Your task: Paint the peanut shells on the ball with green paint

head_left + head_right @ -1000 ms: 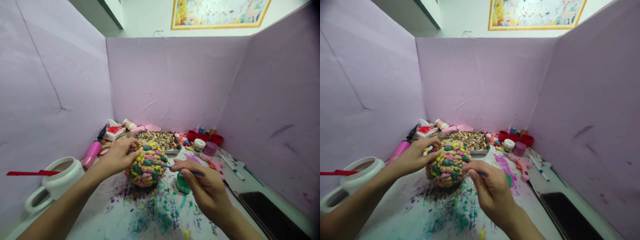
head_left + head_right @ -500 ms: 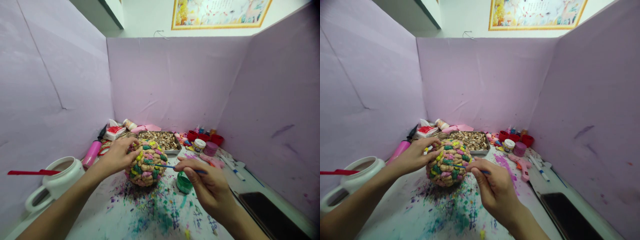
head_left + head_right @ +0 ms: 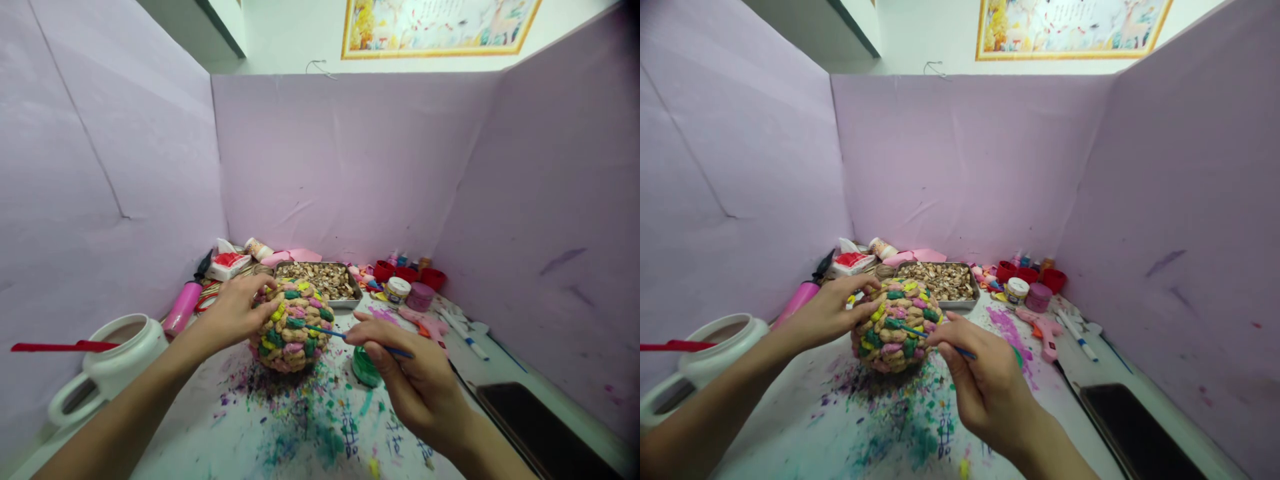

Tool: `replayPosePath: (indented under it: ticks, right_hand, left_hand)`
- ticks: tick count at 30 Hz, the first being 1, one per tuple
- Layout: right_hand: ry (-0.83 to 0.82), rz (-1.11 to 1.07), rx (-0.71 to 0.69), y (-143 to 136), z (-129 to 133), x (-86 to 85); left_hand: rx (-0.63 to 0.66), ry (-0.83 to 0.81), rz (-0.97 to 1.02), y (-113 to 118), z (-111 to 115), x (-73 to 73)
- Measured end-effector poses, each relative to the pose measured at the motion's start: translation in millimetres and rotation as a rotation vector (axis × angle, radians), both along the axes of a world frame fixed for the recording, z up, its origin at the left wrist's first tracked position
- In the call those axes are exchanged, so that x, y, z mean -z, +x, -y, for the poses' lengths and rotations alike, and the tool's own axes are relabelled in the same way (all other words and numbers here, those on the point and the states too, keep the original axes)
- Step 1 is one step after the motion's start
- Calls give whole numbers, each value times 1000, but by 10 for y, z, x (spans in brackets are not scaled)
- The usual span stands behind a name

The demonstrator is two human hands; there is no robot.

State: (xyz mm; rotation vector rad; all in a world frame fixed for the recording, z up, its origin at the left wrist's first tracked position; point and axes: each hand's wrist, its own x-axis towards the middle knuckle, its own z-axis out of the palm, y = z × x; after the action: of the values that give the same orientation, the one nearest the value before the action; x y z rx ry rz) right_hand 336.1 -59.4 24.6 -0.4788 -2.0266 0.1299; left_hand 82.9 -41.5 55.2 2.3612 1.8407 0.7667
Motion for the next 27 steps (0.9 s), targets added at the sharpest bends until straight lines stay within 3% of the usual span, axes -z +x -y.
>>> replayPosePath:
  ticks: [4,7,11,14,17,20,27]
  right_hand:
    - [12,2,59,98,16,-75]
    - [-21,-37,228,214,-5,-158]
    - [-248,39,488,359,-131,-239]
    - [-459,233,628,397,-298,-181]
    - [-618,413,625,365,-465,-31]
    - [-651,453,575,316,-561,95]
    - [-600,451,660,330,-530,70]
  left_hand:
    - [-9,4,-11,-9,-3,-8]
    - [-6,6,-13,-37,-23,0]
    - [-9,31,-9,-77,-60,24]
    - [-17,24,-18,-81,-69,28]
    - [-13,18,-26,-72,-55,19]
    - [-23,23,-27,-68,-40,13]
    - [-19,38,-17,-75,-55,30]
